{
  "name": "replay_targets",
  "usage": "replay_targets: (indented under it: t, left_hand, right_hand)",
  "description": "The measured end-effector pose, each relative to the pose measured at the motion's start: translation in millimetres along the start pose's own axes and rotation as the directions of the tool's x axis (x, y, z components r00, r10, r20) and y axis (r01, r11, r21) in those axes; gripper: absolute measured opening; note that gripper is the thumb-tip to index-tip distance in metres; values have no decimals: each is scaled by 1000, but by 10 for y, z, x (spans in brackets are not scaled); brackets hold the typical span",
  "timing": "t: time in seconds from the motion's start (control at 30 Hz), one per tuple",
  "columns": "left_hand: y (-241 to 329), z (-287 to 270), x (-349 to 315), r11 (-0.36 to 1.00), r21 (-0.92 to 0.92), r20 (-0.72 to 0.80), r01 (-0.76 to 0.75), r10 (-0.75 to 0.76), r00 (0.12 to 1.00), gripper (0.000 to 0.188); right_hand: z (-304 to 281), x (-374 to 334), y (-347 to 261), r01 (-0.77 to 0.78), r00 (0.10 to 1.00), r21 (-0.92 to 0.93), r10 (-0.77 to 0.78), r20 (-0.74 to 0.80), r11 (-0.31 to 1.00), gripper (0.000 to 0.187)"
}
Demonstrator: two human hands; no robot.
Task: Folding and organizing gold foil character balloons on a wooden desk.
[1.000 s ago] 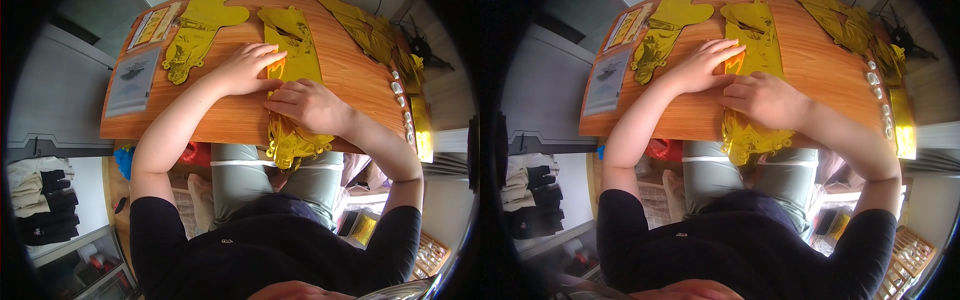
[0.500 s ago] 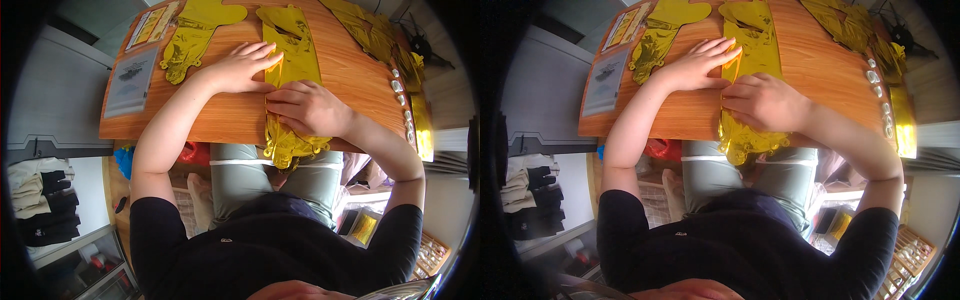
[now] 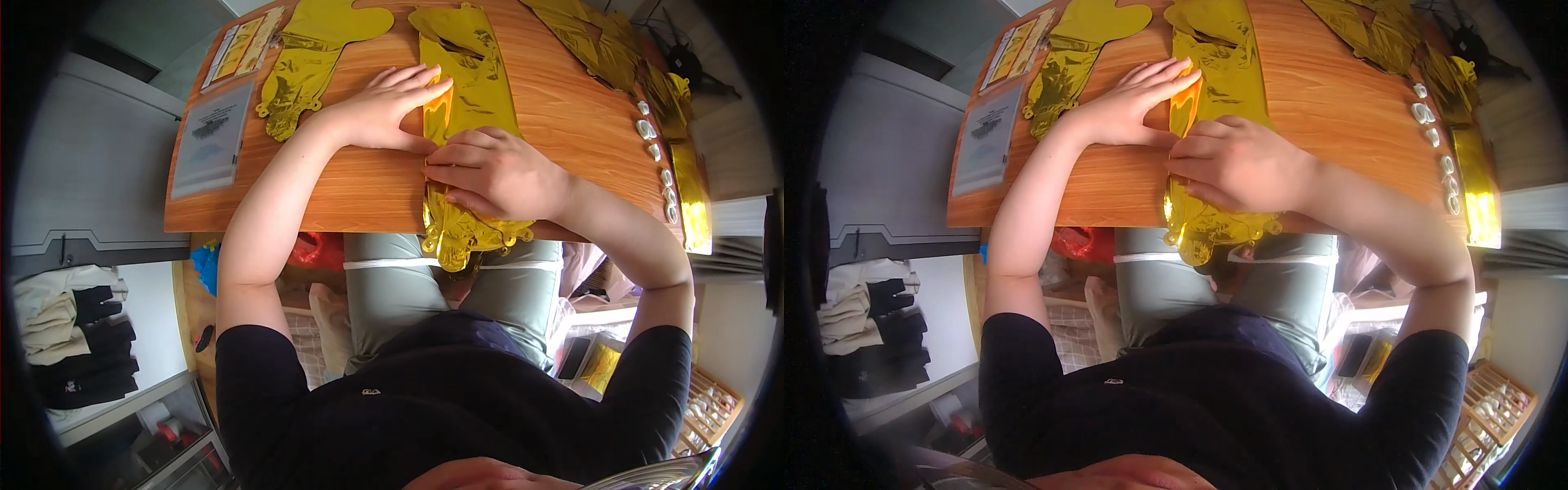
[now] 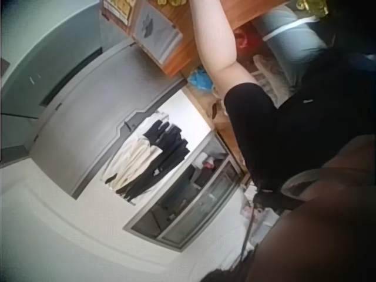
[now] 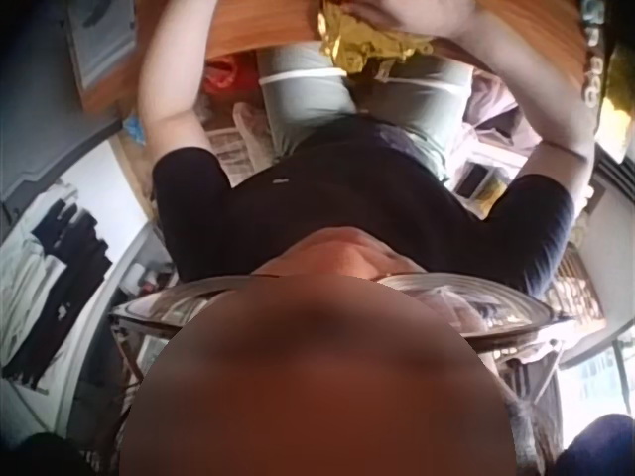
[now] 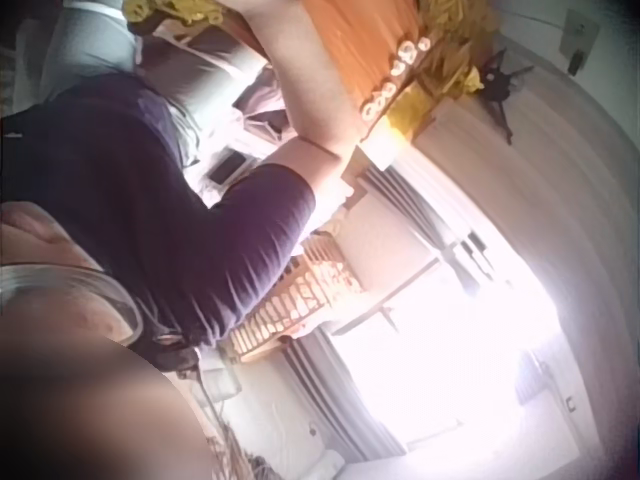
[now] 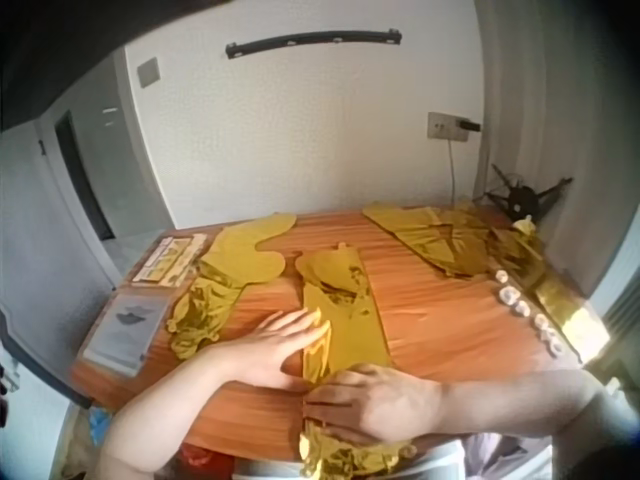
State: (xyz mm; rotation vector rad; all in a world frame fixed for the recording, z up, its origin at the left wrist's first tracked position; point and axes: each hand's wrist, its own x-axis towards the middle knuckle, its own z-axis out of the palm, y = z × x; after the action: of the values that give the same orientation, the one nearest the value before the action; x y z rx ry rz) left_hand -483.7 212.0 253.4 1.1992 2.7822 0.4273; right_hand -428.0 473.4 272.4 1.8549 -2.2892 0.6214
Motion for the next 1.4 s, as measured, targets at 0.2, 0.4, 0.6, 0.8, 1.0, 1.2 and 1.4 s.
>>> replay_targets:
  t: [0.2, 0.4, 0.6, 0.8, 1.0, 1.2, 1.4]
  left_hand:
    - [31, -42, 4, 996, -91, -41, -10, 6, 999, 99]
    - [54, -56, 25, 994, -103, -37, 33, -37, 999, 102]
    - [72, -108, 9, 996, -79, -39, 47, -50, 998, 99]
    - [63, -95, 57, 974, -201, -56, 101, -115, 992, 77]
    - [-37, -197, 188, 935, -268, -182, 234, -288, 940, 63]
    - [-286, -284, 329, 991, -3, -258, 131, -127, 958, 50]
    - [-327, -315, 443, 986, 114, -183, 124, -102, 978, 47]
  right_hand:
    - [30, -3, 6, 1, 1000, 0, -1, -14, 1000, 37]
    - [50, -11, 40, 18, 1000, 9, -18, -9, 1000, 37]
    - [49, -26, 16, 4, 1000, 28, -3, -25, 1000, 39]
    - [71, -60, 10, -4, 1000, 44, 5, -13, 999, 37]
    - [90, -84, 52, 20, 1000, 59, -19, -18, 998, 38]
    - [99, -117, 71, 29, 999, 55, -27, -28, 998, 38]
    - [125, -123, 107, 28, 1000, 60, -28, -8, 998, 39]
